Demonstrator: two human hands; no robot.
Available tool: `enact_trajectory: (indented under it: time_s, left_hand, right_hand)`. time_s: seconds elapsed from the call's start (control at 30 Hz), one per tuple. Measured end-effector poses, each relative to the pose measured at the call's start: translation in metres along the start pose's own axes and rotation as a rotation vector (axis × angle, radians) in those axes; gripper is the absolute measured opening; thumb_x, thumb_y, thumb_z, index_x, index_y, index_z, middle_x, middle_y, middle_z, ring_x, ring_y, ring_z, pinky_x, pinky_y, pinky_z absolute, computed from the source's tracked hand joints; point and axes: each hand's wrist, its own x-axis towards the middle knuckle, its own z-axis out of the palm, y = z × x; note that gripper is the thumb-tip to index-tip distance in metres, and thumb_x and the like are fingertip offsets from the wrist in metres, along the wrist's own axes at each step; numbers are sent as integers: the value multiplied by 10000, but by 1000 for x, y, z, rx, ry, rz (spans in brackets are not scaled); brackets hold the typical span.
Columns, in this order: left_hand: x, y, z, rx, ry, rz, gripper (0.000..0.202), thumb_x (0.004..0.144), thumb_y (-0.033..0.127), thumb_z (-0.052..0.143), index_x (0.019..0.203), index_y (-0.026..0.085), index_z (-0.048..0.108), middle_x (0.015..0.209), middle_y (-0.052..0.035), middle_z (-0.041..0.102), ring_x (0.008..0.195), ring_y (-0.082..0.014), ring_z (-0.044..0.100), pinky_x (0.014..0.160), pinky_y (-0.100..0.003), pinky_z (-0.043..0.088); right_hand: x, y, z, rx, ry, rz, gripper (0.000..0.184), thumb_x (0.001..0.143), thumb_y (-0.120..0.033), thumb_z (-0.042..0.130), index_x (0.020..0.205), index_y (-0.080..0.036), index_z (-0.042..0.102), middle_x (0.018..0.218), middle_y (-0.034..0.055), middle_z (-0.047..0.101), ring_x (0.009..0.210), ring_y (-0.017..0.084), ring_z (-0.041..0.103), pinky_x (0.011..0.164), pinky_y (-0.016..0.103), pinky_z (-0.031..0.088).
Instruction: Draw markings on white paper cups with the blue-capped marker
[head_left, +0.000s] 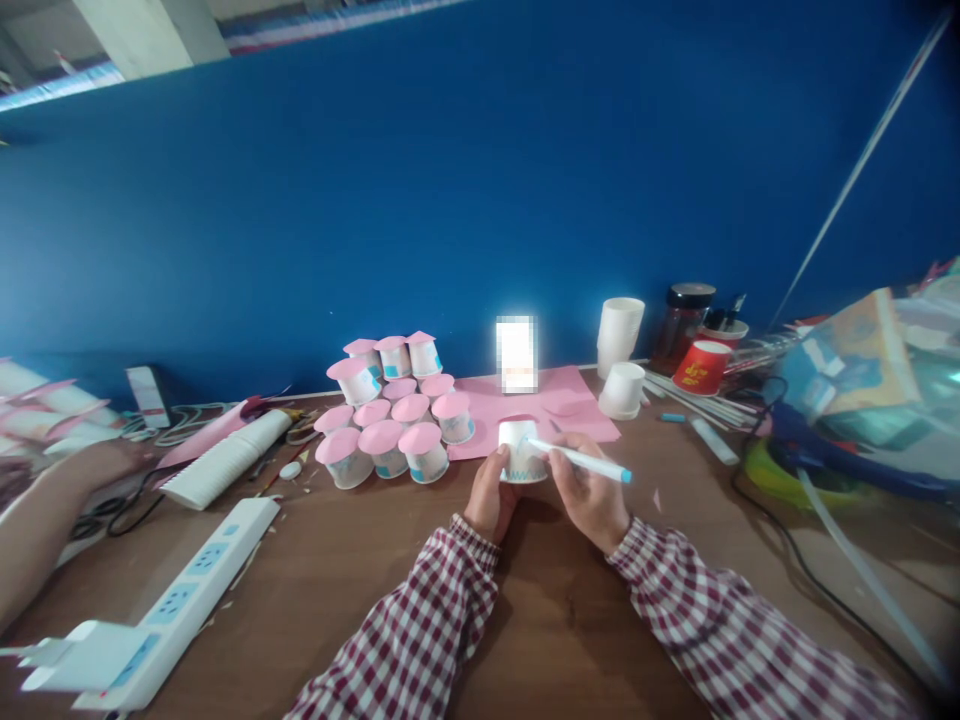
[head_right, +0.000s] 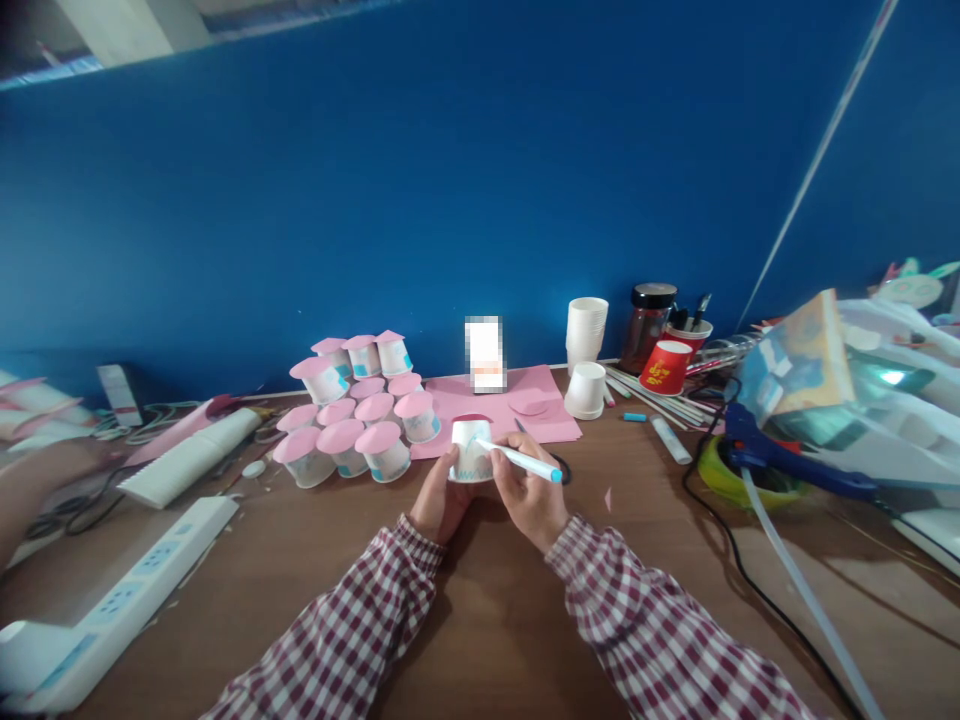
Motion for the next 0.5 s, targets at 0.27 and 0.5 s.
enact_trajectory:
  time_s: [0.27, 0.5]
  left_hand:
    - [1, -1, -3, -5, -25, -1, 421, 836, 377, 510, 1093, 52, 580, 1021, -146, 661, 982, -253, 608, 925, -386, 435]
    - [0, 0, -2, -9, -23, 3, 401, 836, 374, 511, 1067, 57, 593, 986, -136, 670, 934, -241, 623, 916, -393, 442]
  right_hand:
    - [0, 2, 0, 15, 19, 15, 96, 849, -252, 513, 925, -203, 545, 806, 37, 649, 710, 155, 642, 640, 261, 538]
    - [0, 0, 0, -18, -16, -3, 91, 848, -257, 512, 900, -196, 554, 769, 32, 655, 679, 149, 640, 632, 258, 533]
